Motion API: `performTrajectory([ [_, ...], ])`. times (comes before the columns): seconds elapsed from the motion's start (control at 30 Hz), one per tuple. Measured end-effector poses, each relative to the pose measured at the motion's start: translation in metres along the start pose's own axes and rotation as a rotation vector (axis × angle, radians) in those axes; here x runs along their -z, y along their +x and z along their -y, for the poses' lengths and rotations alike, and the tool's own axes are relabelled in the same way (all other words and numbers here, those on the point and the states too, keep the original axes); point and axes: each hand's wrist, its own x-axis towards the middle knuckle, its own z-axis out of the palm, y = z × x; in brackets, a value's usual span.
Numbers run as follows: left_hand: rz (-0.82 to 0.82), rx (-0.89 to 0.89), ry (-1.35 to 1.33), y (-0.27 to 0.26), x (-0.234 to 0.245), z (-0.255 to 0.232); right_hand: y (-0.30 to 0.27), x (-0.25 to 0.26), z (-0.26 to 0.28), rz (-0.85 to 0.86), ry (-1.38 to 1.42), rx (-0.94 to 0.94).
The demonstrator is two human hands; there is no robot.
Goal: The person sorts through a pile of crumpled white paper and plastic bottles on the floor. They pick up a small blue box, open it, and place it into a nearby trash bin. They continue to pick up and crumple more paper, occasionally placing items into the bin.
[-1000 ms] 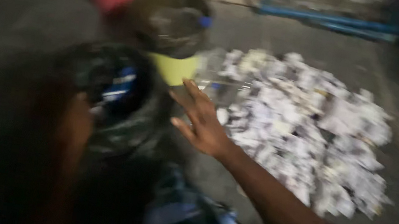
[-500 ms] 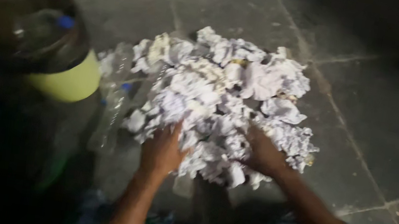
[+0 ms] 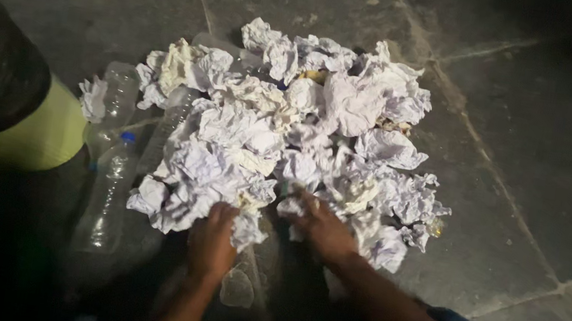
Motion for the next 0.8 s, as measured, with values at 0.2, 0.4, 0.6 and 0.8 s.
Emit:
performTrajectory([
  [0.2, -0.452, -0.06, -0.491, 0.022, 0.03, -0.002, 0.014, -0.002, -0.04, -0.278, 0.626, -0.269],
  [0.4, -0.425, 0.015, -0.947, 0.025, 0.071, -0.019, 0.04, -0.008, -0.093, -0.624, 0.814, -0.147],
  [0.6, -0.169, -0.241, -1.301, 0.025, 0.062, -0.033, 0.024, 0.009, -0.11, -0.768, 1.41, 0.14],
  [0.8, -0.178, -0.291, -0.892, 0.021, 0.052, -0.034, 0.02, 0.021, -0.106, -0.703, 1.548, 0.091],
])
